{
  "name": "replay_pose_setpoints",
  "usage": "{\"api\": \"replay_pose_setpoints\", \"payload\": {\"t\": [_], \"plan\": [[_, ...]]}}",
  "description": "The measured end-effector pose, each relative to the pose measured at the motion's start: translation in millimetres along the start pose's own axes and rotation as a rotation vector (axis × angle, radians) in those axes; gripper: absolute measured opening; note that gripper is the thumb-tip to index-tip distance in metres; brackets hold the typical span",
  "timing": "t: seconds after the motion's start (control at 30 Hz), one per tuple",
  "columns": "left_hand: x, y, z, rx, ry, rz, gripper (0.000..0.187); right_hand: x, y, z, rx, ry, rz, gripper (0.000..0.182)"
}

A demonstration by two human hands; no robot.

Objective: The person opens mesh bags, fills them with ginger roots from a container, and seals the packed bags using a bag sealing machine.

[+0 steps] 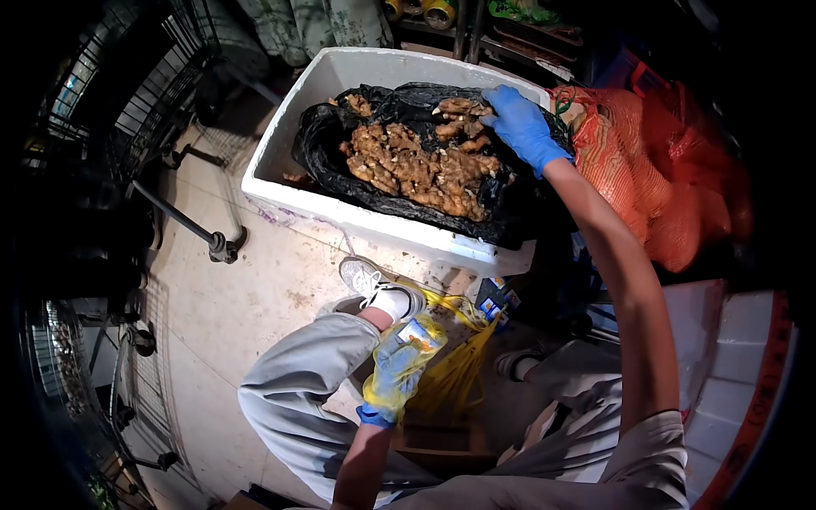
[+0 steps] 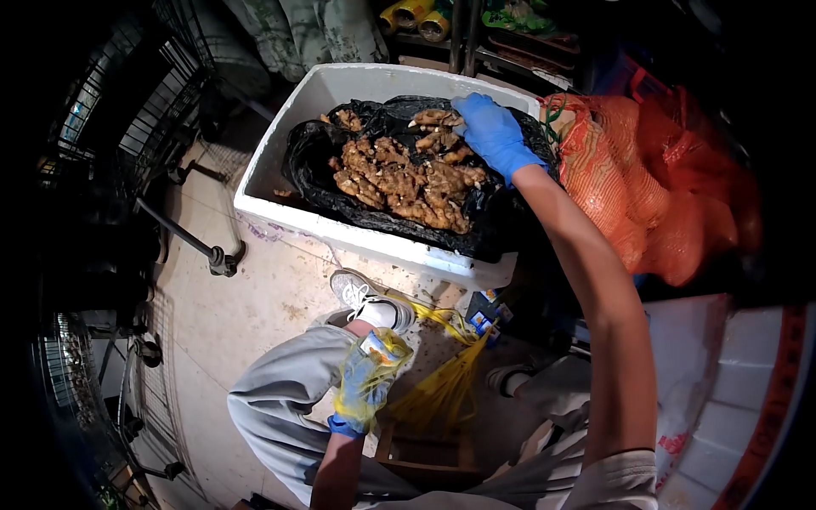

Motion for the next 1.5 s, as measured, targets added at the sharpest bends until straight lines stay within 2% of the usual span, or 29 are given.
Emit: {"api": "replay_pose_setpoints", "payload": {"t": [0.07,0.13,0.2,0.3,0.4,0.43,0.53,0.57,0.6,0.67,0.7,0.77,0.8,0.83,0.87,0.93,0.97,1.0,1.07,1.1,1.13,1.2,1.23,1.27,1.33,1.37,1.4,1.47,1.5], "plan": [[0.0,-2.6,1.6,-0.059,-0.040,-0.077,0.029,-12.3,18.0,0.4,-0.103,0.044,-0.121,0.032],[-9.8,9.4,4.0,-0.024,0.004,-0.041,0.029,-21.7,28.7,-2.1,0.060,0.432,-0.435,0.034],[-11.9,7.5,5.7,0.000,0.043,-0.005,0.030,-29.5,40.8,-1.5,0.009,0.465,-0.500,0.028],[-5.2,-9.0,1.9,0.023,-0.010,0.037,0.033,-37.3,58.0,5.0,0.108,0.559,-0.886,0.026],[1.6,-16.5,0.8,0.031,-0.016,0.086,0.036,-39.5,74.6,16.1,0.203,0.652,-1.040,0.019],[5.9,-22.1,0.5,-0.044,-0.064,0.104,0.038,-38.3,79.0,16.9,0.187,0.600,-0.845,0.019],[8.9,-29.0,5.6,-0.164,-0.146,0.117,0.041,-34.6,92.3,21.1,0.180,0.672,-0.712,0.021],[7.3,-28.9,8.3,-0.210,-0.183,0.112,0.040,-35.3,97.4,20.8,0.268,0.831,-0.911,0.024],[7.3,-30.2,7.7,-0.213,-0.181,0.113,0.040,-37.2,100.7,22.1,0.270,0.829,-0.912,0.024],[6.9,-30.2,4.0,-0.103,-0.107,0.189,0.039,-42.2,95.1,21.2,-0.046,0.537,-0.163,0.030],[6.4,-29.4,4.1,-0.104,-0.109,0.191,0.039,-38.2,84.1,19.7,0.047,0.451,-0.077,0.028],[2.2,-25.5,4.0,0.036,-0.013,0.075,0.036,-31.4,78.8,20.5,0.042,0.426,-0.115,0.025],[5.6,-29.7,2.7,0.036,-0.012,0.078,0.036,-27.6,76.9,19.7,0.036,0.400,-0.158,0.025],[13.2,-38.8,1.3,-0.028,-0.074,0.178,0.037,-20.5,76.1,17.8,0.068,0.226,-0.089,0.030],[18.5,-44.7,1.6,-0.095,-0.137,0.278,0.037,-14.2,77.4,20.2,0.072,0.223,-0.091,0.030],[16.2,-42.1,3.5,-0.076,-0.106,0.239,0.038,8.5,78.5,28.0,-0.064,-0.439,0.185,0.040],[13.6,-37.7,3.3,-0.064,-0.091,0.219,0.039,11.4,85.8,30.4,0.032,-0.512,0.162,0.042],[11.1,-33.3,3.0,-0.052,-0.076,0.198,0.040,13.6,92.5,30.7,0.033,-0.512,0.161,0.042],[4.4,-25.9,-1.1,-0.055,-0.062,0.123,0.041,18.6,110.1,28.4,0.274,-0.505,0.262,0.031],[2.2,-25.0,-2.8,-0.053,-0.055,0.096,0.042,23.5,109.2,25.3,0.105,-0.589,0.439,0.017],[3.1,-28.3,-5.4,0.009,-0.054,0.078,0.038,24.2,107.0,21.0,0.092,-0.588,0.446,0.017],[0.4,-36.3,-5.8,0.066,-0.042,0.052,0.034,26.1,112.2,15.7,0.331,-0.439,0.392,0.012],[-1.6,-41.4,-3.3,0.050,-0.050,0.055,0.036,22.8,112.9,11.4,0.286,-0.361,0.517,0.010],[-4.3,-42.4,0.2,0.043,-0.042,0.082,0.040,23.8,90.9,6.8,0.240,-0.207,0.225,0.012],[-9.1,-45.3,5.9,0.035,-0.034,0.110,0.045,19.4,59.4,2.9,0.089,0.024,-0.077,0.018],[-12.3,-47.4,6.0,0.082,-0.013,0.179,0.048,6.4,54.8,3.1,0.119,0.286,-0.479,0.027],[-14.4,-50.3,5.2,0.134,0.007,0.250,0.051,7.8,36.1,5.2,0.085,0.397,-0.881,0.030],[-5.3,-63.8,-2.1,0.194,-0.030,0.351,0.052,15.1,3.7,20.1,0.048,0.415,-1.462,0.036],[-8.7,-61.9,3.1,0.207,0.021,0.307,0.053,25.5,-10.1,30.6,0.113,0.480,-1.753,0.033]]}}
Point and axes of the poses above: each hand's wrist, its own z-axis away from the middle knuckle, its own y-axis out of the palm, x = y × z, the point moved 2 cm from there along -z, towards the middle knuckle, and after that the axes turned 3 degrees about x, right-handed, at the moved point
